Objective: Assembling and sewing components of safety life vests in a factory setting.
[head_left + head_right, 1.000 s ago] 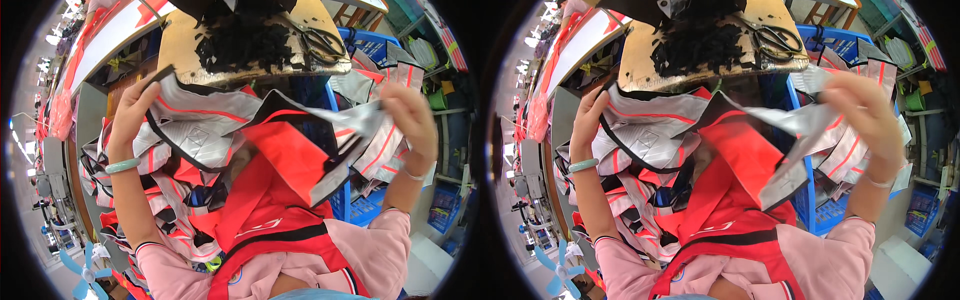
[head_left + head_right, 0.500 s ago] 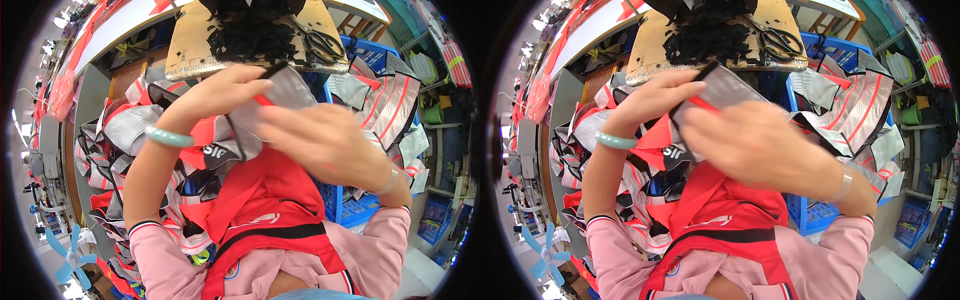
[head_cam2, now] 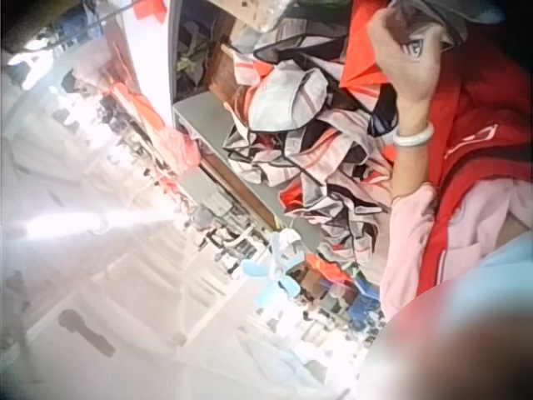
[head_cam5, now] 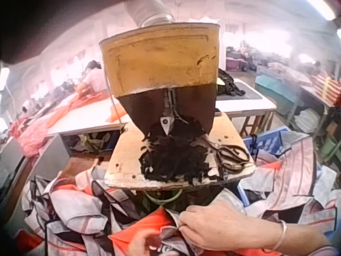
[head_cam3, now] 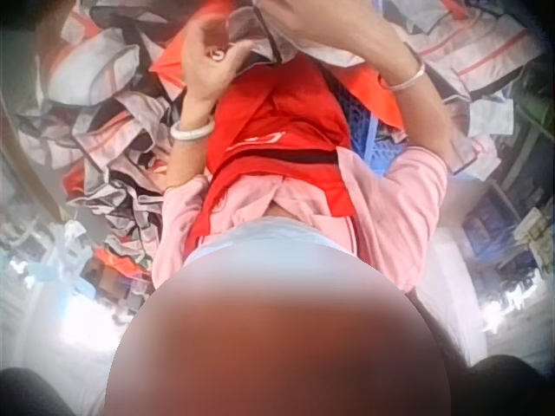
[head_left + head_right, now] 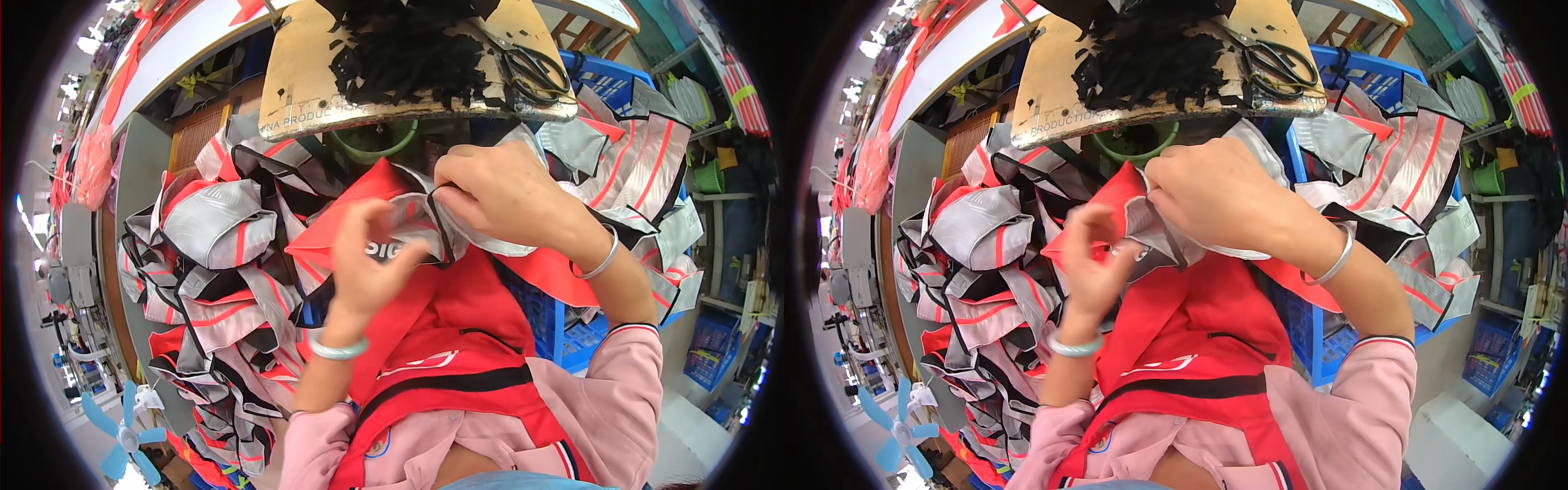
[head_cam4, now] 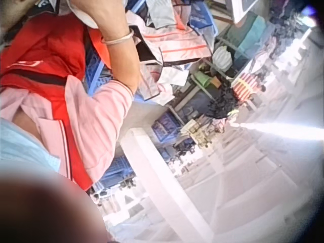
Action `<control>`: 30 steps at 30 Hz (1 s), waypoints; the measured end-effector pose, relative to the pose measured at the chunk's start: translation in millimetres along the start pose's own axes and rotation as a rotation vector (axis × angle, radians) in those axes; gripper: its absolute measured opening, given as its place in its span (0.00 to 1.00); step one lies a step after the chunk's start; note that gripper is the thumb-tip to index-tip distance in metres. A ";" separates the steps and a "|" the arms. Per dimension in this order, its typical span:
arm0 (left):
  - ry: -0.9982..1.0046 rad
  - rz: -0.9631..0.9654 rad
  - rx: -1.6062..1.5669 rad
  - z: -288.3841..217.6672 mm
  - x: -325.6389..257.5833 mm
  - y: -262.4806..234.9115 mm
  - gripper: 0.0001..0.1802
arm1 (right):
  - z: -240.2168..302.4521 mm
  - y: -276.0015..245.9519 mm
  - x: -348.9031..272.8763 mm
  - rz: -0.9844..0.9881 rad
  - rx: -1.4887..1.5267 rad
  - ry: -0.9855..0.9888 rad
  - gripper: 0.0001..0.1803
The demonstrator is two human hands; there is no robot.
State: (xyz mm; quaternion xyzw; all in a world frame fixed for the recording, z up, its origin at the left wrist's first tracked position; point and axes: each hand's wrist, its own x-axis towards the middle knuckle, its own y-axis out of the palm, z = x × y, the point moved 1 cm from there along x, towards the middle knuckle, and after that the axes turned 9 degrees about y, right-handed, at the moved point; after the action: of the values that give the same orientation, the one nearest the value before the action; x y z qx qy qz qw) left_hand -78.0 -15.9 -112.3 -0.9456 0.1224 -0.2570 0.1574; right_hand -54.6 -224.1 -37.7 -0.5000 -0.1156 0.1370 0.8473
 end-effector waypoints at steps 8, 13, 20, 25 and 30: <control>-0.255 0.161 -0.181 -28.8 -5.9 -1.4 0.23 | -3.7 -32.1 -7.5 -0.126 0.214 -0.008 0.05; -0.298 0.395 -0.122 -84.7 59.3 -77.7 0.11 | -8.9 -51.7 -7.0 -0.098 0.379 -0.092 0.05; -0.333 0.447 -0.247 -52.1 143.4 -102.7 0.14 | -2.9 -60.7 20.5 -0.112 0.626 0.120 0.09; -0.412 0.459 -0.239 -14.8 187.4 -98.6 0.15 | -27.8 -55.6 58.8 -0.239 0.570 0.175 0.11; -0.460 0.385 -0.310 1.9 217.8 -90.7 0.15 | -44.8 -59.9 85.6 -0.239 0.475 0.289 0.14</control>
State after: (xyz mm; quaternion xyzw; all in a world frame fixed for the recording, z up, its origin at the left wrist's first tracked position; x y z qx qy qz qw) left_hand 119.2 0.0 16.3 -0.9510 0.2978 0.0196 0.0808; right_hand 47.4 -258.6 -1.2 -0.2850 -0.0166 -0.0128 0.9583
